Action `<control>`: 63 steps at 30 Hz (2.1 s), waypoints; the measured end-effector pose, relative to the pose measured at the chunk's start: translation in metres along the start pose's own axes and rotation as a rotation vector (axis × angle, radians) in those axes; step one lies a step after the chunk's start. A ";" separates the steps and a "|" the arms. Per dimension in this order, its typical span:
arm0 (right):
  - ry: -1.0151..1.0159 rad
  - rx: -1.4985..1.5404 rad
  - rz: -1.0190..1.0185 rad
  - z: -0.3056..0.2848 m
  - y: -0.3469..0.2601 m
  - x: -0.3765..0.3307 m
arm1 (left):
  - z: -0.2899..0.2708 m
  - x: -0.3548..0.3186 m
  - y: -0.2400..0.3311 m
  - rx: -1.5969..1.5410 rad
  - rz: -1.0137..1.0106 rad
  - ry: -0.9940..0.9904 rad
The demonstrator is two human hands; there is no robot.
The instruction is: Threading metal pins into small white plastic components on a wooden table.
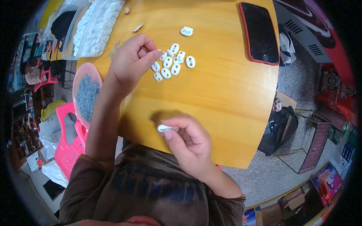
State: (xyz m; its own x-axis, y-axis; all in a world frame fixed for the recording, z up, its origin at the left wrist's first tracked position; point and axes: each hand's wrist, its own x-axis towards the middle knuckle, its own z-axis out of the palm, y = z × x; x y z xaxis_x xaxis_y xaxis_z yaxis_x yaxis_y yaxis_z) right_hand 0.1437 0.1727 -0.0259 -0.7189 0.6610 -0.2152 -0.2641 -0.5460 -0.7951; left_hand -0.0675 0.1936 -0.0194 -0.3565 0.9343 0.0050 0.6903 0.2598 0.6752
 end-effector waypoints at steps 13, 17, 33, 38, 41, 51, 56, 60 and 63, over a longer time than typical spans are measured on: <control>0.094 -0.155 -0.054 0.036 0.001 -0.003 | -0.025 -0.114 0.021 -0.610 0.143 0.084; -0.049 -0.181 -0.005 0.059 0.007 -0.010 | -0.037 -0.142 0.007 -0.481 0.361 0.131; -0.076 -0.258 0.166 0.110 0.025 -0.037 | -0.059 -0.206 -0.022 -0.843 0.217 0.001; -0.062 -0.225 0.123 0.117 0.028 -0.041 | -0.059 -0.209 -0.017 -1.109 0.040 -0.077; -0.083 -0.271 0.084 0.112 0.030 -0.041 | -0.061 -0.208 -0.017 -1.036 0.054 -0.088; -0.265 -0.199 0.154 0.102 0.026 -0.036 | -0.064 -0.204 -0.028 -0.481 0.382 0.135; -0.070 -0.078 0.212 0.102 0.028 -0.034 | -0.062 -0.218 -0.030 -0.922 0.050 -0.021; -0.146 0.166 0.320 0.102 0.031 -0.024 | -0.059 -0.230 -0.033 -1.342 -0.229 -0.110; -0.089 0.270 0.425 0.111 0.030 -0.014 | -0.058 -0.234 -0.043 -1.332 -0.235 -0.114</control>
State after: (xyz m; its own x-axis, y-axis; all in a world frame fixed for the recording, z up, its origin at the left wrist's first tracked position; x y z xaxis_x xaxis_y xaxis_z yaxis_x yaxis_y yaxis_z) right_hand 0.0748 0.0897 0.0163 -0.8476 0.3121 -0.4292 -0.0851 -0.8783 -0.4704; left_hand -0.0505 -0.0508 -0.0069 -0.2817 0.9327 -0.2253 -0.5303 0.0443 0.8466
